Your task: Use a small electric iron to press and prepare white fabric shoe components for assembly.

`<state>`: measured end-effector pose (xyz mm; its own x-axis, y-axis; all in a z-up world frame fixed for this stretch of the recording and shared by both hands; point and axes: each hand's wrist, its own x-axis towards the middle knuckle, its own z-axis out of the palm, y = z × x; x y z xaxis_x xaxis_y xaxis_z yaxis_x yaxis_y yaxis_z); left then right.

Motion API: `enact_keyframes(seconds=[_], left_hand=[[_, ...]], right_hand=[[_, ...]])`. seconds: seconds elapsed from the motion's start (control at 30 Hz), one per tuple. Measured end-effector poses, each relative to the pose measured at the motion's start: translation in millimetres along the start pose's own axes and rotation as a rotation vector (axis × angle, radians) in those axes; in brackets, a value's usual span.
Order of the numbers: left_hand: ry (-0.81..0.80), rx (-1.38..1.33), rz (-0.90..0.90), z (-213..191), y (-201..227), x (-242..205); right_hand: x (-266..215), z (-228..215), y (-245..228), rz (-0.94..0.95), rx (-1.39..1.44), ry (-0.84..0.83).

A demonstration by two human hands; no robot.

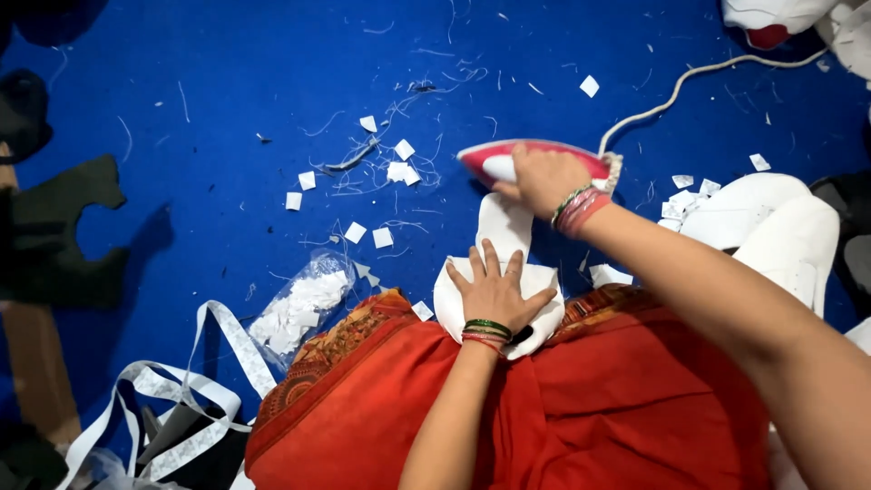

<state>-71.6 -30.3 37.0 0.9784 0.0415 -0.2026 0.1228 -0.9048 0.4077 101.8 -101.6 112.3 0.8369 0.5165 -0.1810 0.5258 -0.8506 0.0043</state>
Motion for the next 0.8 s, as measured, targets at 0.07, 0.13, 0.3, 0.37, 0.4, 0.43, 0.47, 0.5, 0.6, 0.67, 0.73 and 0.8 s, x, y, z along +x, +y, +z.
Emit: enact_keyframes(seconds=[0.07,0.13,0.3,0.37,0.4,0.43,0.47,0.5,0.6,0.67,0.73,0.8], left_hand=[[0.003,0.002,0.007,-1.9,-0.2,0.9],[0.008,0.008,0.018,-5.4,1.3,3.1],[-0.026,0.021,-0.012,-8.2,6.2,2.7],[-0.001,0.031,0.009,-4.1,2.3,3.0],[0.024,0.038,0.025,-1.6,-0.8,3.6],[0.023,0.040,0.021,-5.6,-1.1,3.6],[0.011,0.034,0.016,-8.2,1.2,3.0],[0.000,0.028,0.011,-10.7,3.8,2.9],[-0.013,0.022,0.000,-9.3,6.1,4.3],[0.016,0.025,0.023,-6.3,6.4,6.4],[0.047,0.028,0.047,-5.9,7.0,7.8],[-0.019,0.055,0.027,-7.1,8.1,8.1]], right_hand=[[0.5,22.7,3.6,-0.027,0.003,0.007],[5.0,32.1,6.6,-0.050,0.008,0.018],[14.6,13.3,7.8,0.001,0.058,-0.030],[5.2,8.5,12.7,-0.025,0.059,-0.075],[2.2,7.1,14.1,-0.056,0.056,-0.123],[-0.9,7.1,12.7,-0.059,0.059,-0.124],[-5.2,7.4,13.3,-0.069,0.049,-0.147],[-9.3,7.6,14.3,-0.079,0.039,-0.171],[-3.2,14.7,12.3,-0.055,0.037,-0.075],[6.6,17.9,11.9,-0.052,0.039,-0.027],[16.7,20.1,12.2,-0.049,0.039,0.022],[27.5,21.4,12.8,-0.039,0.037,0.046]])
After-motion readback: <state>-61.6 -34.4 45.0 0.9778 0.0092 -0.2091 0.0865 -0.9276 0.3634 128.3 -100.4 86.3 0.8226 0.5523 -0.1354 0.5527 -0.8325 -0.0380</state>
